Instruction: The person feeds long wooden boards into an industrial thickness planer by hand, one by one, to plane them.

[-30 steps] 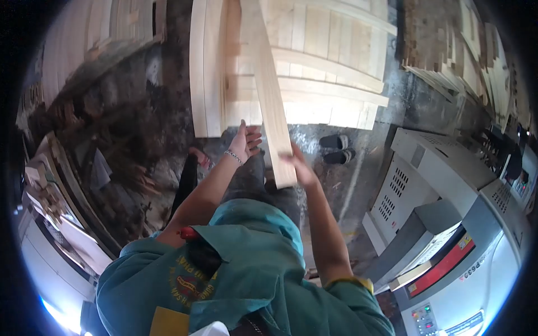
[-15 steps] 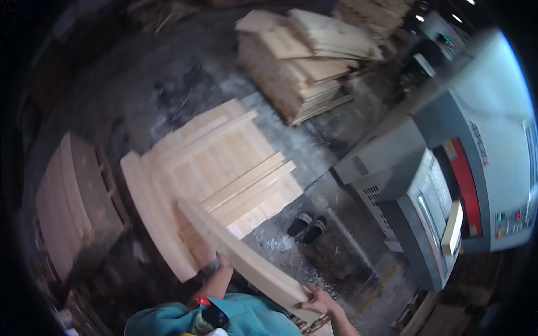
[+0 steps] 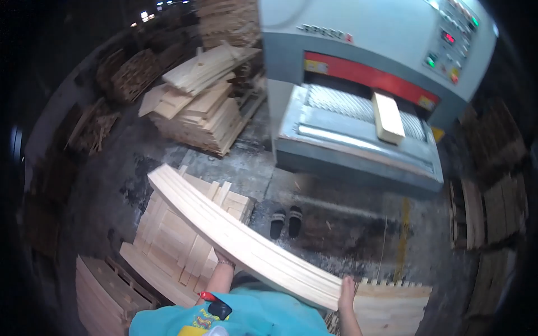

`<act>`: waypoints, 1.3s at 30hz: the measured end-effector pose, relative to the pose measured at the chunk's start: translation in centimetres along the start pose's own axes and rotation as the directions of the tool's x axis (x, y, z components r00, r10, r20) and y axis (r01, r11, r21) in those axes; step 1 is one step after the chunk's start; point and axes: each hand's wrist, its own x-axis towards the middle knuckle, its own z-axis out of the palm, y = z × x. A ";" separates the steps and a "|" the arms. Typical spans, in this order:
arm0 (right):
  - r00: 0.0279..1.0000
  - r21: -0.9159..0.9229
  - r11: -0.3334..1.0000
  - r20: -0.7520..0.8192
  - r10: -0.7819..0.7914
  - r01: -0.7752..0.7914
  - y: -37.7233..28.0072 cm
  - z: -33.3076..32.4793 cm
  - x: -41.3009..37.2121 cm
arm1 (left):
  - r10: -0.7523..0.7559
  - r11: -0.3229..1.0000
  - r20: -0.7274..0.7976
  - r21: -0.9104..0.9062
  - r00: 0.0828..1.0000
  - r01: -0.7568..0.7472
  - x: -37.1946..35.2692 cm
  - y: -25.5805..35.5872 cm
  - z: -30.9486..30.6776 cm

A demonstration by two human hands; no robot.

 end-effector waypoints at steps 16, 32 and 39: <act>0.839 0.767 0.569 -0.494 0.227 0.297 6.0 -6.8 -15.4 | -0.881 0.150 0.470 0.191 0.044 0.970 -3.3 -30.2 14.2; 0.487 0.582 0.671 -0.797 0.358 0.460 -4.1 -0.4 -14.4 | -0.830 -0.350 0.334 0.313 -0.448 0.883 -0.6 -40.9 25.1; 0.413 0.564 0.718 -0.815 0.406 0.408 -5.5 -0.2 -12.9 | -0.851 -0.294 0.337 0.327 -0.402 0.898 1.2 -41.5 25.7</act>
